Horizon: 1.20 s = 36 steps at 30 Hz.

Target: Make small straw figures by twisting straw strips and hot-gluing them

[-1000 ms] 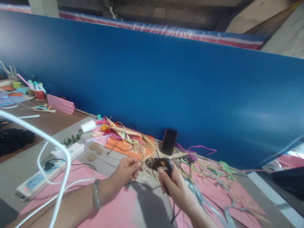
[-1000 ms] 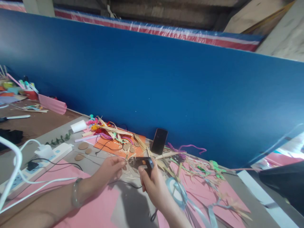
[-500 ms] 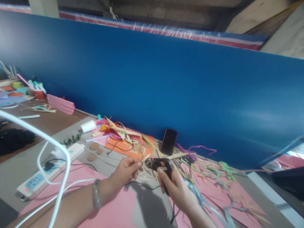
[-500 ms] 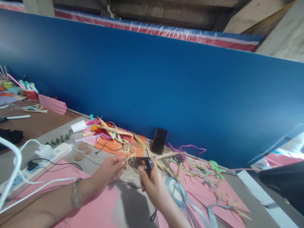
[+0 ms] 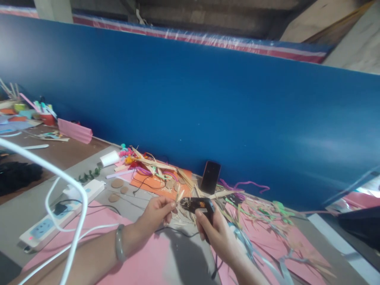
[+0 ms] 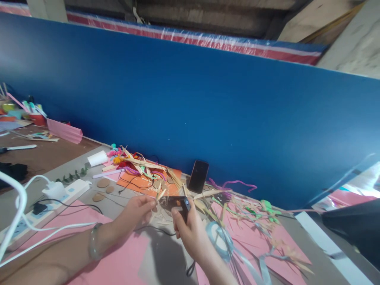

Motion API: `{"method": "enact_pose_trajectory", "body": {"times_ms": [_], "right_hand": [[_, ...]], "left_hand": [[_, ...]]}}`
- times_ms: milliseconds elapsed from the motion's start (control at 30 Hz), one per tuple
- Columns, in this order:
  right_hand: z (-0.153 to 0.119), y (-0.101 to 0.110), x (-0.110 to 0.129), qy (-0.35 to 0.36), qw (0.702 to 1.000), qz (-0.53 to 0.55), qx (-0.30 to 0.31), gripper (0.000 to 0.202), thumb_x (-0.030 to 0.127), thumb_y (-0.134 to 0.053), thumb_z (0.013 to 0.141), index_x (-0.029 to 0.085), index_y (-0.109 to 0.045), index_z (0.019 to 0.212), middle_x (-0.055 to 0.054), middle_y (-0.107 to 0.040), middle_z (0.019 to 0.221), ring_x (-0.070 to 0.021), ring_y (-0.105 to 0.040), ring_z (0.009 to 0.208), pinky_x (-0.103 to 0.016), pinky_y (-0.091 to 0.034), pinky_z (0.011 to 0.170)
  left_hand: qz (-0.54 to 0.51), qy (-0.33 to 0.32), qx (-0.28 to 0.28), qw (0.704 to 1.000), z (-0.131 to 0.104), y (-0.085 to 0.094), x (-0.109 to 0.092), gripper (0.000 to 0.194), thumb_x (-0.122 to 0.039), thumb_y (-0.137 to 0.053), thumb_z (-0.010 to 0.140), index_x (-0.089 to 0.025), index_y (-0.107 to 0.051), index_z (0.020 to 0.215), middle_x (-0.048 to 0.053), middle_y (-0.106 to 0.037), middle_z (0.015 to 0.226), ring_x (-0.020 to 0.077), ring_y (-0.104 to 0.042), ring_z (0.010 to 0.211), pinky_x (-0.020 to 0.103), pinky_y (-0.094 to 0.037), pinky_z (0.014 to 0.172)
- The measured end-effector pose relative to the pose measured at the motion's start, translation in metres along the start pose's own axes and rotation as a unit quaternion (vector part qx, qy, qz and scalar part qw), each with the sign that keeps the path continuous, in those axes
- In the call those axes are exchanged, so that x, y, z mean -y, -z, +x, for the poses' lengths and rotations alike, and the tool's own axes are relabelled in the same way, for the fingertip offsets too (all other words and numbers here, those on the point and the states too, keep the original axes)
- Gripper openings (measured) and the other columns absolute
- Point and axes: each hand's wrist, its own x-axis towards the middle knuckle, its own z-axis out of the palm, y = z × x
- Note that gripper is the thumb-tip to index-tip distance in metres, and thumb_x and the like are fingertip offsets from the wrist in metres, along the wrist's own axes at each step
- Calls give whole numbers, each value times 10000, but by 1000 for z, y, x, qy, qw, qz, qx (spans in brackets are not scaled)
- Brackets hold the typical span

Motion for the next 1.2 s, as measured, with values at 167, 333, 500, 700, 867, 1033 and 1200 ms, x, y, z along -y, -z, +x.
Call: {"method": "enact_pose_trajectory", "body": {"times_ms": [167,333,500,700,867,1033,1200], "right_hand": [[0,-2,0,4,1000,14,-1,426,576,-491,891,203,-407,1078,104,-471,527,-104,-429,398,-228,-402,427],[2,-2,-4,25,999,22,-23,377,587,-493,891,223,-421,954,84,-500,550,-106,-454,408,-232,-401,438],[4,5,-3,51,995,11,-87,351,558,-472,908,224,-436,1012,39,-567,641,-121,-496,447,-239,-420,449],[3,16,-6,100,959,-234,-122,340,337,-411,934,204,-396,1246,-40,-653,816,-215,-633,672,-320,-502,628],[11,17,-31,145,881,-429,-136,426,178,-410,879,153,-395,1304,-151,-647,1056,-295,-642,955,-395,-485,806],[18,13,-53,65,819,-564,-81,429,66,-481,825,153,-492,1244,-151,-652,986,-297,-646,901,-370,-441,792],[25,14,-57,-24,823,-567,-19,415,55,-519,823,110,-515,1234,-158,-647,1015,-286,-653,911,-332,-435,742]], "left_hand": [[-6,-5,4,1000,1,1,0,331,-457,-730,714,-154,-614,647,-54,-487,355,57,-369,300,170,-237,342],[-19,-5,3,1000,5,3,9,343,-475,-727,714,-153,-621,663,-56,-491,366,60,-370,293,175,-250,332],[-29,-20,-11,999,12,6,17,373,-495,-758,670,-149,-618,656,-46,-527,408,61,-392,302,187,-298,342],[-25,-46,-48,997,12,6,10,361,-471,-774,647,-145,-618,660,-10,-613,540,51,-426,346,178,-285,341],[-15,-43,-27,999,10,9,13,307,-453,-725,735,-161,-634,710,-47,-520,430,74,-444,370,173,-316,376],[-32,-30,-1,999,11,11,21,277,-429,-701,773,-167,-626,730,-51,-526,440,70,-437,359,180,-341,383],[-52,-25,20,998,10,9,21,264,-402,-720,760,-156,-627,743,-21,-605,534,71,-474,381,188,-368,388]]}}
